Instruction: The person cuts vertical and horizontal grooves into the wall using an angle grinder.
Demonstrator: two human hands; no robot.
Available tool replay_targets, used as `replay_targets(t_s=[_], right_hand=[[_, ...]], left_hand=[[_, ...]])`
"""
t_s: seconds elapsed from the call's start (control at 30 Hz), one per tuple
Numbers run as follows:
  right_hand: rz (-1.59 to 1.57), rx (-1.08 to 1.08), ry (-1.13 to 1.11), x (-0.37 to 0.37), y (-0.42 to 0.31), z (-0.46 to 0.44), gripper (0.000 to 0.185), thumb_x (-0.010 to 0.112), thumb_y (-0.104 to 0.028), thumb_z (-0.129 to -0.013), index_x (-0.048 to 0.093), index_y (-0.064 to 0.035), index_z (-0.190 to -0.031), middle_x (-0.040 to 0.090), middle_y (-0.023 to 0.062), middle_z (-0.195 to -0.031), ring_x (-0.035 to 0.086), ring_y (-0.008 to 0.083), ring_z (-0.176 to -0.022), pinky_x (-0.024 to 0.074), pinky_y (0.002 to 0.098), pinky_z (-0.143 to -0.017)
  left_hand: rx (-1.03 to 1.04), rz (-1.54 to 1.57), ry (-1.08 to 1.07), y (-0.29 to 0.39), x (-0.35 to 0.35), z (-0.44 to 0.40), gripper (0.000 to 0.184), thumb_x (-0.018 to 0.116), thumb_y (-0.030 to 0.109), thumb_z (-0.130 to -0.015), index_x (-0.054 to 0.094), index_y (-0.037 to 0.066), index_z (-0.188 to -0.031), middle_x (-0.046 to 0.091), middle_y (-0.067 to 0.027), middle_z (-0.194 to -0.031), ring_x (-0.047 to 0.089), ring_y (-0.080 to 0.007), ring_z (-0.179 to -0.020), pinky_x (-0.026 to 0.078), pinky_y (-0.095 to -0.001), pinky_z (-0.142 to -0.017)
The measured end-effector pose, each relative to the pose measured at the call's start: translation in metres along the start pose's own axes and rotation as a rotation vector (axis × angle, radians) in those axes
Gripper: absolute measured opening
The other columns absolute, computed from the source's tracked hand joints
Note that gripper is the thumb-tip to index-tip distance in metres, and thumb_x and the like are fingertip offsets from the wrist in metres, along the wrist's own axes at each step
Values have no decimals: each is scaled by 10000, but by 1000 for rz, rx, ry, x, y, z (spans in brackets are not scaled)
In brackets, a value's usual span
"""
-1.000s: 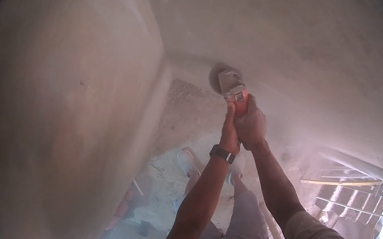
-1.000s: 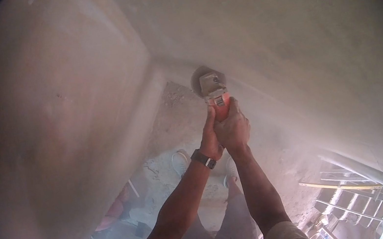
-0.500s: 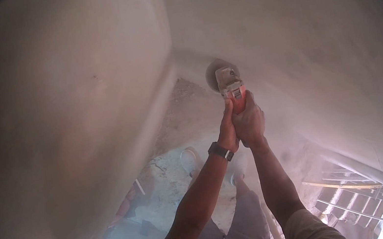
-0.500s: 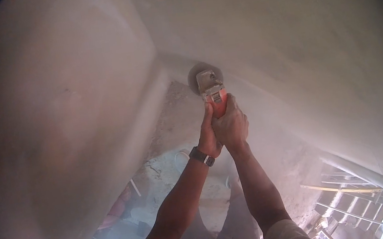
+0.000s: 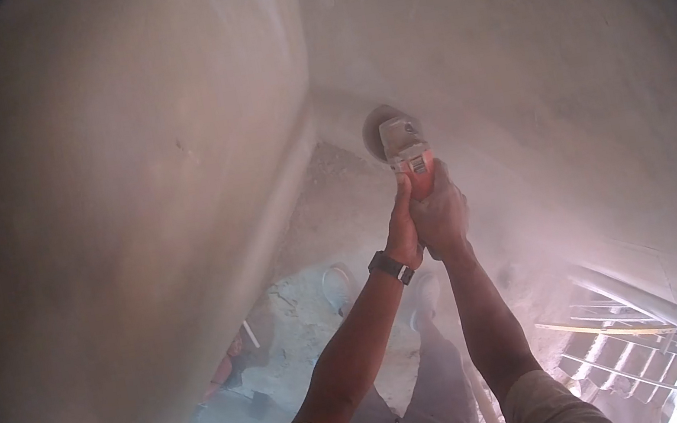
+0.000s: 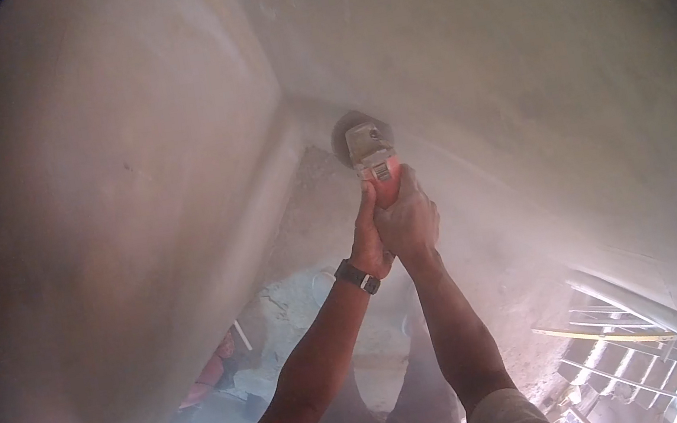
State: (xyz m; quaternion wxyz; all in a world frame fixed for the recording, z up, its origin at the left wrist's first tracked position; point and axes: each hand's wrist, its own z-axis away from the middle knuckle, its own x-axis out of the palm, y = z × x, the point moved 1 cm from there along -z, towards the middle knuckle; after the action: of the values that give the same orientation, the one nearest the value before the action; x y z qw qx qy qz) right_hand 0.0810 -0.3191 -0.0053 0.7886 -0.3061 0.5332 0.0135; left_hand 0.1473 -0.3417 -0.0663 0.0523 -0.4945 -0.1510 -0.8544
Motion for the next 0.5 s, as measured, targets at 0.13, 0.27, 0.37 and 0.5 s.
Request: replay_targets(t_s=[0.13,0.27,0.37,0.5], right_hand=[[4,-26,-16,3,-9,1,616,695,-503,-947,525,-34,-1309,728,268,-1086,705,500,-983,552,578,-827],[17,-41,0,5,-10,1,619,687,-507,-953,520,-32,-1312,725,274,-1083,702,508,-979,549,586,-826],[18,-46,-5,8,-9,-3,609,678,-509,-960,519,-37,-1310,724,274,-1077,701,511,-974,547,590,-823],[31,-40,-20,8,-13,-2,595,671,-511,-962,521,-48,-1304,724,272,-1072,701,508,-974,545,589,-815]], left_hand=[[7,40,-3,5,-5,0,790,530,714,-1003,461,144,-1547,602,-33,-1447,593,-184,-1309,469,-368,-1100],[28,57,-1,7,-3,1,734,532,693,-1012,487,161,-1516,622,-19,-1413,603,-177,-1292,477,-371,-1100],[48,55,7,9,-4,0,733,533,691,-1012,483,164,-1519,620,-19,-1416,601,-178,-1295,475,-373,-1104],[25,57,0,11,-6,0,748,530,693,-1013,471,155,-1529,611,-24,-1427,590,-179,-1308,464,-373,-1112]])
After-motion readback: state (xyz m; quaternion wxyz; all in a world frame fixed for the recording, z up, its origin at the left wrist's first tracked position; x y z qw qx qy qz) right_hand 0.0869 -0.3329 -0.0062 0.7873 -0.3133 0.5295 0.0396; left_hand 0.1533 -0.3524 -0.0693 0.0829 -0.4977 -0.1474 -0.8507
